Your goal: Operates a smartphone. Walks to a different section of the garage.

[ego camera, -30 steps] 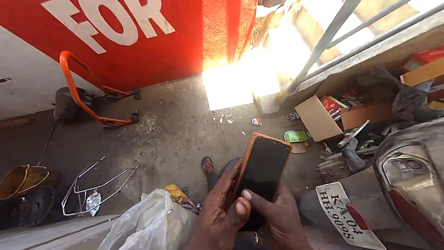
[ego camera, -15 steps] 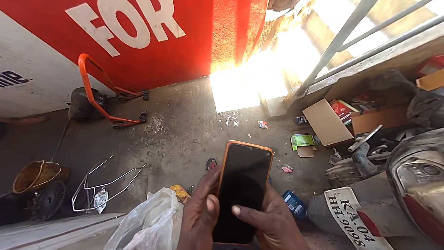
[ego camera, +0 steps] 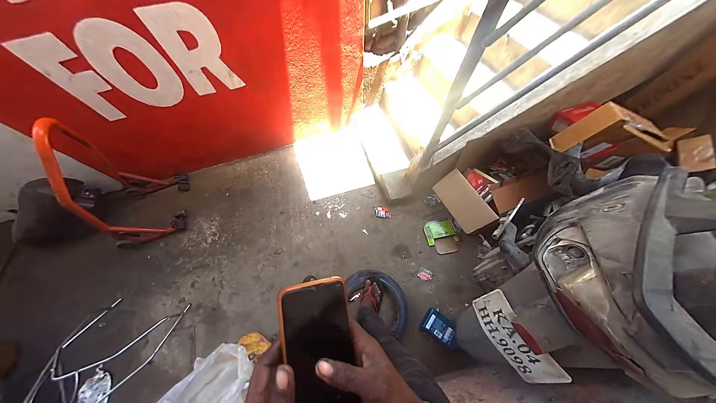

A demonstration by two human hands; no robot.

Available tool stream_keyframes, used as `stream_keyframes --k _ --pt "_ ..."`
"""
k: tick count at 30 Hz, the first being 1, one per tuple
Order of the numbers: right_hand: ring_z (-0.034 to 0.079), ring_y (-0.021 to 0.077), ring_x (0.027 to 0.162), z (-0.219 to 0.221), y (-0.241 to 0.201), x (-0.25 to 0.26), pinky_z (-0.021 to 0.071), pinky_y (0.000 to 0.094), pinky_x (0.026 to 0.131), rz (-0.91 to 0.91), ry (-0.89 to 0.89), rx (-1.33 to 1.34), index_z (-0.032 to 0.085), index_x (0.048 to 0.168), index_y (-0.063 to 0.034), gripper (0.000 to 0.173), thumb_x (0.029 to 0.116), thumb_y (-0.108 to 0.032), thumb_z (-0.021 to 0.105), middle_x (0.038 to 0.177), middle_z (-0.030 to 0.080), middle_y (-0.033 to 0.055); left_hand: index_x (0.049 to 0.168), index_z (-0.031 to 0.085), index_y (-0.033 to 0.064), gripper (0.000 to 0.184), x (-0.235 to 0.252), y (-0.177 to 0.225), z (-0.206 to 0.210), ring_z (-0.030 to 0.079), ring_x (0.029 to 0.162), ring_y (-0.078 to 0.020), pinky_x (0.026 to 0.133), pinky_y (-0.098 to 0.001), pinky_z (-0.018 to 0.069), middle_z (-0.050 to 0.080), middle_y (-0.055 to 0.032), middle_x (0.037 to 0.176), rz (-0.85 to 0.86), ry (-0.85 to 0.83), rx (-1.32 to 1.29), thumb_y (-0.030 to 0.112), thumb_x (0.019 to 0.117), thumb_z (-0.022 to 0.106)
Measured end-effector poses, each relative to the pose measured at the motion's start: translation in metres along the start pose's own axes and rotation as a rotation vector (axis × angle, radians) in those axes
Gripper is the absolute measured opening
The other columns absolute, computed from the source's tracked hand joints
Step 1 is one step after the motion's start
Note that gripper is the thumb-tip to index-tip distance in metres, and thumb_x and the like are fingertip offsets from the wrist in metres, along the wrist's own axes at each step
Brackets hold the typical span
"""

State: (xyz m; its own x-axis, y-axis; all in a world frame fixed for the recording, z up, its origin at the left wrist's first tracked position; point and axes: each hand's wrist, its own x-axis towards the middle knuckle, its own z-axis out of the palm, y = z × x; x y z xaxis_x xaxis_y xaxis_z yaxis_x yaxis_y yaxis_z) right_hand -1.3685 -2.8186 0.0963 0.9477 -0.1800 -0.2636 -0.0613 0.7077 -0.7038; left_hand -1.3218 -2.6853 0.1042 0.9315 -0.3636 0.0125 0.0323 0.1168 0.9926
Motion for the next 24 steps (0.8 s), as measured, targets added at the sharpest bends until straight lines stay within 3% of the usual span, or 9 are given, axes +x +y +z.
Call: stream_keyframes --k 3,7,11,18,24 --pt "0.067 0.0057 0.104 -0.010 0.002 -0.010 0.0560 0.0274 0.096 0.035 0.090 -0.028 0.045 0.134 0.0042 0.047 0.0932 -0.009 0.063 0.112 0.069 0.0027 0.123 0.054 0.0025 0.037 -0.004 -0.004 0.003 0.067 0.106 -0.0070 0.098 -0.0302 0.0556 0.071 0.0028 0.111 -0.217 0.044 -0.152 0.032 0.1101 0.037" --pt "0.068 0.0063 0.100 -0.022 0.006 -0.027 0.0566 0.0281 0.094 0.105 0.196 -0.063 0.054 0.126 0.0002 0.030 0.0976 -0.008 0.055 0.107 0.071 0.0011 0.124 0.051 0.0007 0.034 -0.023 -0.013 0.015 0.063 0.108 -0.0061 0.100 -0.0317 0.0526 0.066 0.0019 0.113 -0.287 0.053 -0.168 0.030 0.1079 0.044" --pt "0.070 0.0067 0.097 -0.026 0.003 -0.036 0.0572 0.0280 0.092 0.141 0.239 0.025 0.056 0.120 -0.0028 0.022 0.0998 -0.003 0.048 0.103 0.073 0.0012 0.123 0.048 -0.0004 0.028 -0.026 -0.014 0.017 0.063 0.106 -0.0068 0.099 -0.0316 0.0523 0.065 -0.0003 0.111 -0.379 0.041 -0.198 0.020 0.1073 0.037" --pt "0.069 0.0047 0.100 -0.015 -0.002 -0.044 0.0564 0.0260 0.094 0.039 0.264 -0.065 0.055 0.120 -0.0021 0.024 0.0980 0.002 0.049 0.106 0.073 -0.0012 0.123 0.050 -0.0007 0.022 -0.025 -0.004 0.023 0.066 0.098 -0.0038 0.093 -0.0274 0.0553 0.068 0.0047 0.102 -0.306 0.039 -0.196 0.009 0.1048 0.041" --pt "0.069 0.0049 0.101 -0.011 0.000 -0.047 0.0558 0.0255 0.095 0.053 0.252 -0.070 0.054 0.121 -0.0008 0.024 0.0978 0.002 0.050 0.107 0.072 -0.0002 0.121 0.052 -0.0025 0.022 -0.031 -0.008 0.018 0.066 0.102 -0.0054 0.095 -0.0271 0.0554 0.068 0.0011 0.109 -0.280 0.059 -0.216 0.007 0.1046 0.041"
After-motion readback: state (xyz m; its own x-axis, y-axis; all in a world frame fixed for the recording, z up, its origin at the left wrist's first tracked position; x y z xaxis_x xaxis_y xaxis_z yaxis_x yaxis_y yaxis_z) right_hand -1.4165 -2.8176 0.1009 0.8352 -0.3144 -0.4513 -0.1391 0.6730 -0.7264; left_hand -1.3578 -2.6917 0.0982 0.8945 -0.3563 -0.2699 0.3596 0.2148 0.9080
